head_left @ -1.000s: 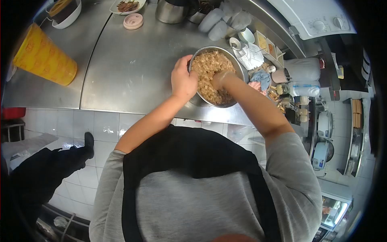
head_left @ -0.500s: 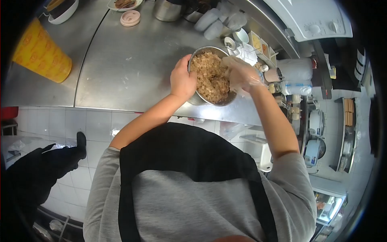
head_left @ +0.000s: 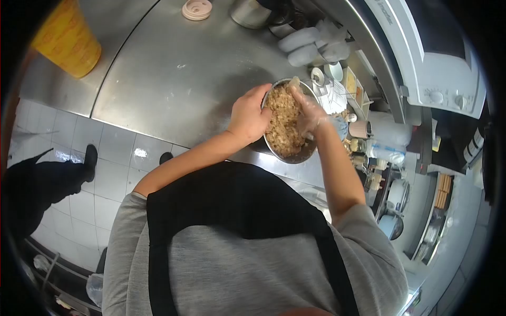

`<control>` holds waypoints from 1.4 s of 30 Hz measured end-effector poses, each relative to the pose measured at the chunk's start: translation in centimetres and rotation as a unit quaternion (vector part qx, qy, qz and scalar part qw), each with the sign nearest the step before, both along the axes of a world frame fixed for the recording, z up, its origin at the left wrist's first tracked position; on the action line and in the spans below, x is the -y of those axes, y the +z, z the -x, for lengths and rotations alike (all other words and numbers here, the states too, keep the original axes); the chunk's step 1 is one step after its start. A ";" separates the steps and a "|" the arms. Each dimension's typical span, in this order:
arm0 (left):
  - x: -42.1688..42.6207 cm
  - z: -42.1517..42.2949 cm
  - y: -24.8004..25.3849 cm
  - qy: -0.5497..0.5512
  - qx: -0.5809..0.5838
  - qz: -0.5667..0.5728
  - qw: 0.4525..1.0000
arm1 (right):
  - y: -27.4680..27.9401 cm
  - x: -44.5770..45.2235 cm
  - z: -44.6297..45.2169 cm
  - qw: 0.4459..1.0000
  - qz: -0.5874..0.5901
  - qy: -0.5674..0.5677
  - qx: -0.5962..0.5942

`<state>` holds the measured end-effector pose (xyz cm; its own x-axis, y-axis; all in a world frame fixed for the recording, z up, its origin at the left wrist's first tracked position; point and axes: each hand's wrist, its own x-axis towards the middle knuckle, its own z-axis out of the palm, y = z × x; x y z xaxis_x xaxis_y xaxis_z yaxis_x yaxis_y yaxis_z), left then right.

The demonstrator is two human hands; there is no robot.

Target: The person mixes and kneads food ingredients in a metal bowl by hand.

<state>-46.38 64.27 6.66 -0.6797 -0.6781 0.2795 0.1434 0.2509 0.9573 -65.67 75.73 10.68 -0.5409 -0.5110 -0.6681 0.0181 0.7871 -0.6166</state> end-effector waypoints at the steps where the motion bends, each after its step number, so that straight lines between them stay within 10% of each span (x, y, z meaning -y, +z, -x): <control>1: 0.1 0.1 0.0 -0.003 0.001 -0.008 1.000 | -1.2 0.3 0.8 0.995 0.022 0.098 -0.023; 5: 0.3 0.0 0.6 -0.018 0.005 -0.059 0.998 | -0.4 4.5 1.0 0.978 -0.022 0.056 0.202; 9: -0.4 0.5 -0.2 0.023 -0.031 -0.039 0.998 | 4.3 6.6 -0.7 0.878 -0.069 0.472 0.042; 16: -0.6 0.4 0.0 0.015 -0.026 -0.055 0.998 | 5.8 -4.4 -8.1 0.648 0.024 0.611 -0.453; 19: -0.4 0.4 0.2 0.004 -0.017 -0.046 0.999 | 2.8 -2.1 -9.0 0.806 -0.176 0.490 -0.281; 24: -2.0 0.0 0.3 -0.018 0.050 -0.116 0.992 | 1.4 2.9 -8.1 0.672 -0.448 0.552 -0.206; 34: -2.2 -0.1 0.1 0.025 0.003 -0.069 0.997 | 12.2 2.1 -9.5 0.807 -0.198 0.499 -0.245; 38: -2.0 -0.6 0.6 0.015 0.005 -0.050 0.999 | 12.1 1.9 -3.5 0.908 -0.049 0.411 -0.066; 42: -1.6 -0.5 0.5 -0.004 -0.002 -0.060 0.998 | 2.3 5.1 -0.5 0.811 0.022 0.563 -0.160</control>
